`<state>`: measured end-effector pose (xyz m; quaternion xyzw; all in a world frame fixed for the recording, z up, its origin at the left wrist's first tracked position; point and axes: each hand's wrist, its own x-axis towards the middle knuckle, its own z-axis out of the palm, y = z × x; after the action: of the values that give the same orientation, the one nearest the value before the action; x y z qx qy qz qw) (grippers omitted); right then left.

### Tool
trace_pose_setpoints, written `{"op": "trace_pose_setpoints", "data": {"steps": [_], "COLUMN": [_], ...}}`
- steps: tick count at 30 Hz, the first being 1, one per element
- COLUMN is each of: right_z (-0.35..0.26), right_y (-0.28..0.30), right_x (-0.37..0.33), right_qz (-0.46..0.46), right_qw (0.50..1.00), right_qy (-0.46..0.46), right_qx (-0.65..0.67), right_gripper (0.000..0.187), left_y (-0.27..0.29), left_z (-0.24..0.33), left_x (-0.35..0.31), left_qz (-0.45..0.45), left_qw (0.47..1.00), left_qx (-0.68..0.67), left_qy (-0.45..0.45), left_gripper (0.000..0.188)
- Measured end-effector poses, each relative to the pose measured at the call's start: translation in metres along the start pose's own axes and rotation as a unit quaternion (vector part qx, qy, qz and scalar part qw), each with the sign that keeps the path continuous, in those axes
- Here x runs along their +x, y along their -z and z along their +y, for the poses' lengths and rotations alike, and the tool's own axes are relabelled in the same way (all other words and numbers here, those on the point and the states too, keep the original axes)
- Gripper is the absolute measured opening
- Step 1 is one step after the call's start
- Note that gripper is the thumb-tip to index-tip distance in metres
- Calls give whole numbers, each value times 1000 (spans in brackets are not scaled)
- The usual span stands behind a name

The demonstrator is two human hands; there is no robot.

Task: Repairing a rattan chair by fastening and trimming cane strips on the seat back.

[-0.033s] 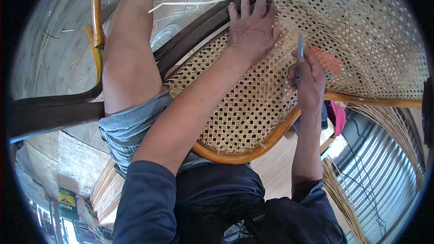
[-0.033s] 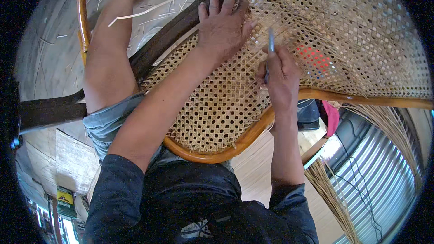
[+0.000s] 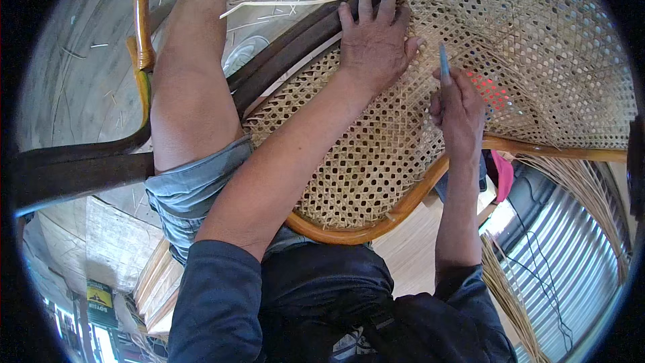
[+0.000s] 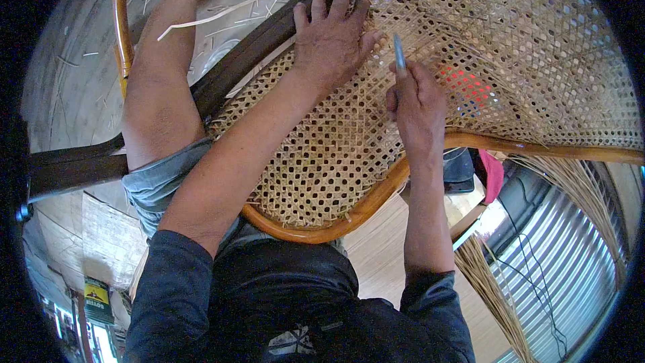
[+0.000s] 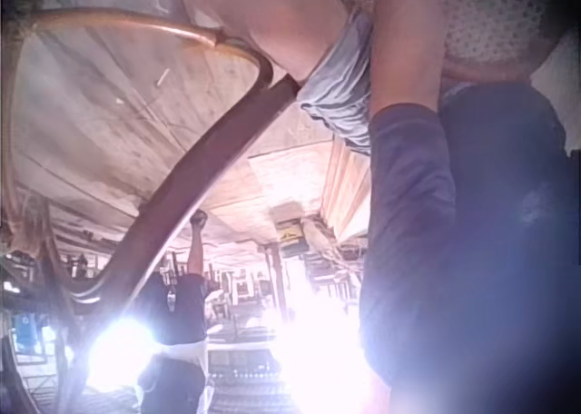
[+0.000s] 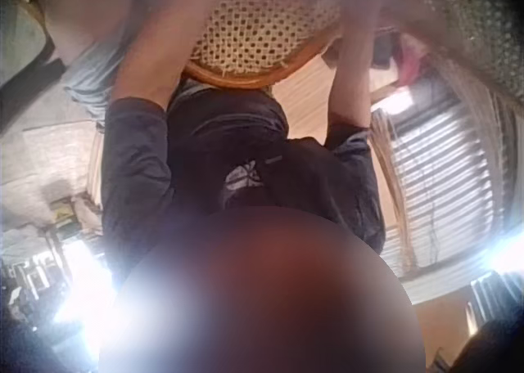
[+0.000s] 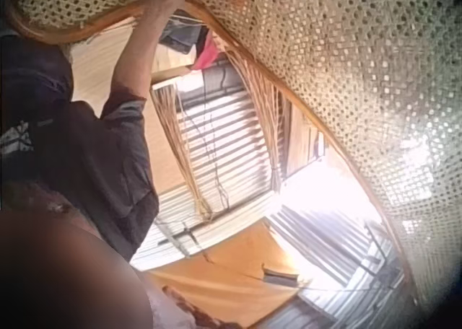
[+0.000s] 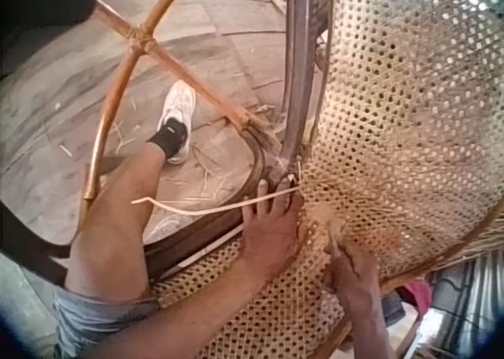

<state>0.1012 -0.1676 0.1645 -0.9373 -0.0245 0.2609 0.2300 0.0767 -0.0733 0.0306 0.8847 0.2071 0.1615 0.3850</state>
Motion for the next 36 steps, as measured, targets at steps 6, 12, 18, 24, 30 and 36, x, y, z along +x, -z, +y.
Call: {"op": "trace_pose_setpoints", "data": {"steps": [6, 12, 18, 24, 30, 36], "right_z": [-9, -19, -21, -12, 3, 3], "right_y": [-8, -15, -16, -23, -15, -7], "right_x": [64, 101, 109, 119, 131, 127], "right_qz": [67, 57, 1, -6, 24, 68], "right_qw": [928, 873, 815, 798, 534, 673], "right_qy": [242, 224, 260, 258, 399, 402], "right_qx": [-274, -429, -519, -544, -745, -617], "right_gripper": [21, 22, 24, 25, 8, 8], "left_y": [-3, -14, 4, -36, -41, 5], "left_z": [-7, -13, -12, -37, -36, -8], "left_x": [2, 7, 13, 13, 12, 19], "left_qz": [-12, 49, 9, 227, 218, 11], "left_qw": [1000, 999, 1000, 958, 964, 1000], "left_qx": [-9, 1, 0, 145, 110, 14], "left_qy": [-7, -14, -21, -101, -105, -24], "left_gripper": [52, 56, 56, 55, 57, 53]}}
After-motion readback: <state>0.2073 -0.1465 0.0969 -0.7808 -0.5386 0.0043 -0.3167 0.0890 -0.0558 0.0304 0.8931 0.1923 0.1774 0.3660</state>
